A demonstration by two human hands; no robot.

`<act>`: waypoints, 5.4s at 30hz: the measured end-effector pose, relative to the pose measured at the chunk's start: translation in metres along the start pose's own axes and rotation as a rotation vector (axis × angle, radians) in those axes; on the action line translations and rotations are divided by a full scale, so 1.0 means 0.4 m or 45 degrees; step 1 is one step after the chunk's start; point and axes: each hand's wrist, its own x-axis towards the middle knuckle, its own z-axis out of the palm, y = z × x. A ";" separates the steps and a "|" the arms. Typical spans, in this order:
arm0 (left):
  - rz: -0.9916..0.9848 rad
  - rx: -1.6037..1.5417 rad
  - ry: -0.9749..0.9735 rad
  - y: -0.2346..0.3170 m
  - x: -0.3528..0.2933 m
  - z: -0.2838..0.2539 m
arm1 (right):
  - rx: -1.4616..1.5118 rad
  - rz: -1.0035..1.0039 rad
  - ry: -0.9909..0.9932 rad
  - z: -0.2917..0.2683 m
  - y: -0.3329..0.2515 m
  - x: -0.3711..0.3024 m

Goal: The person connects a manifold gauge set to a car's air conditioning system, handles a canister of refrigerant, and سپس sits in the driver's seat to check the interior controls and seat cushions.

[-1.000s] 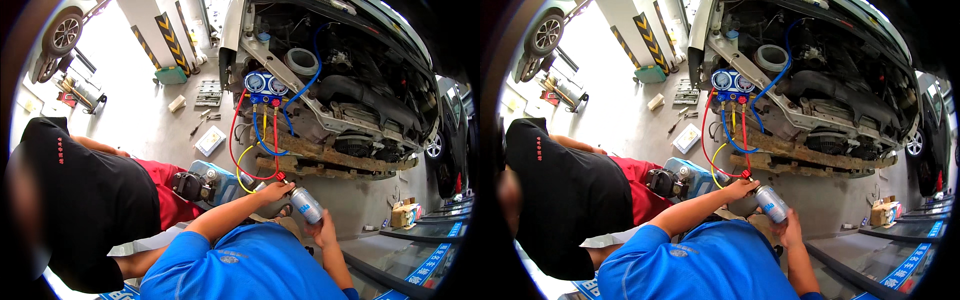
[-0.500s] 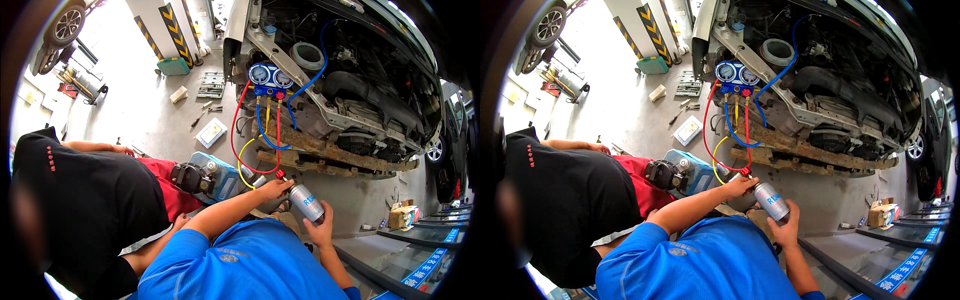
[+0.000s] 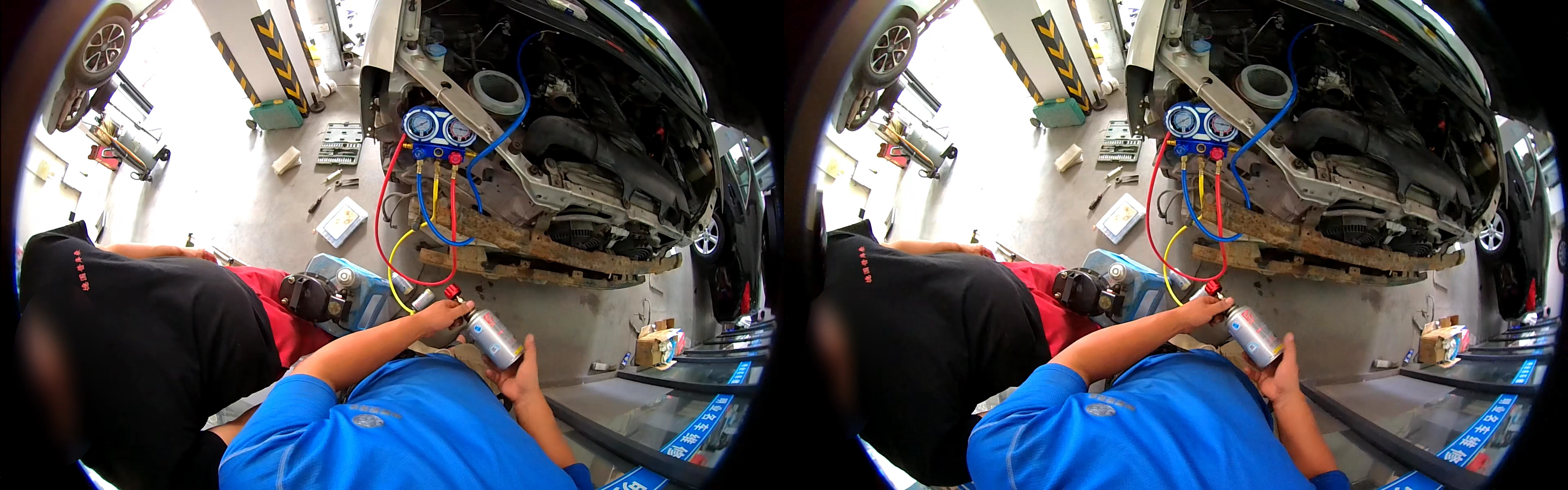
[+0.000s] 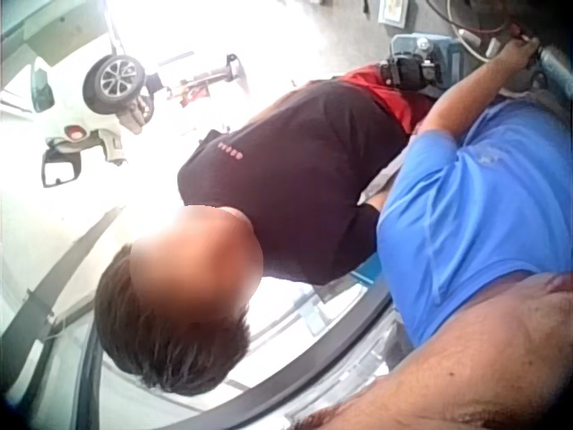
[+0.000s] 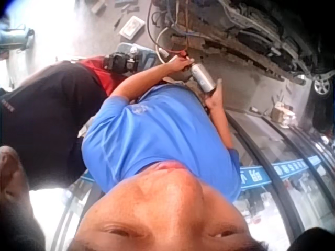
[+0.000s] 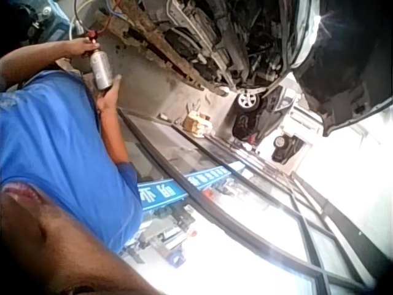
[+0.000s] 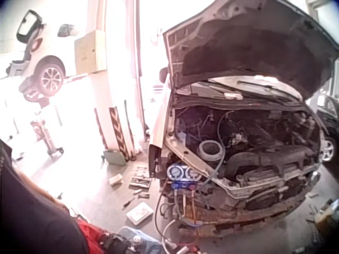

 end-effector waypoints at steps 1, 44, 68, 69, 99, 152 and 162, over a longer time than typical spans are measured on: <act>0.009 0.034 0.019 0.003 -0.007 -0.003 | -0.012 0.048 -0.050 -0.011 -0.001 0.009; 0.021 -0.589 1.500 -0.324 -0.157 0.123 | -1.260 -0.527 -1.538 0.883 0.444 0.892; 0.072 -1.328 0.631 -0.488 -0.174 0.061 | -1.617 -0.486 -1.708 0.712 0.667 1.065; 0.038 -1.253 0.582 -0.473 -0.165 0.053 | -1.541 -0.374 -1.569 0.695 0.643 1.053; 0.279 -1.172 -0.949 0.281 0.018 0.269 | -1.525 -0.965 0.126 0.048 -0.387 -0.322; 0.336 -0.594 -0.044 0.015 -0.003 0.014 | -1.472 -1.007 -0.370 0.112 -0.215 -0.071; 0.287 -0.338 0.011 0.024 -0.088 -0.024 | -1.394 -1.053 -0.383 0.101 -0.193 -0.078</act>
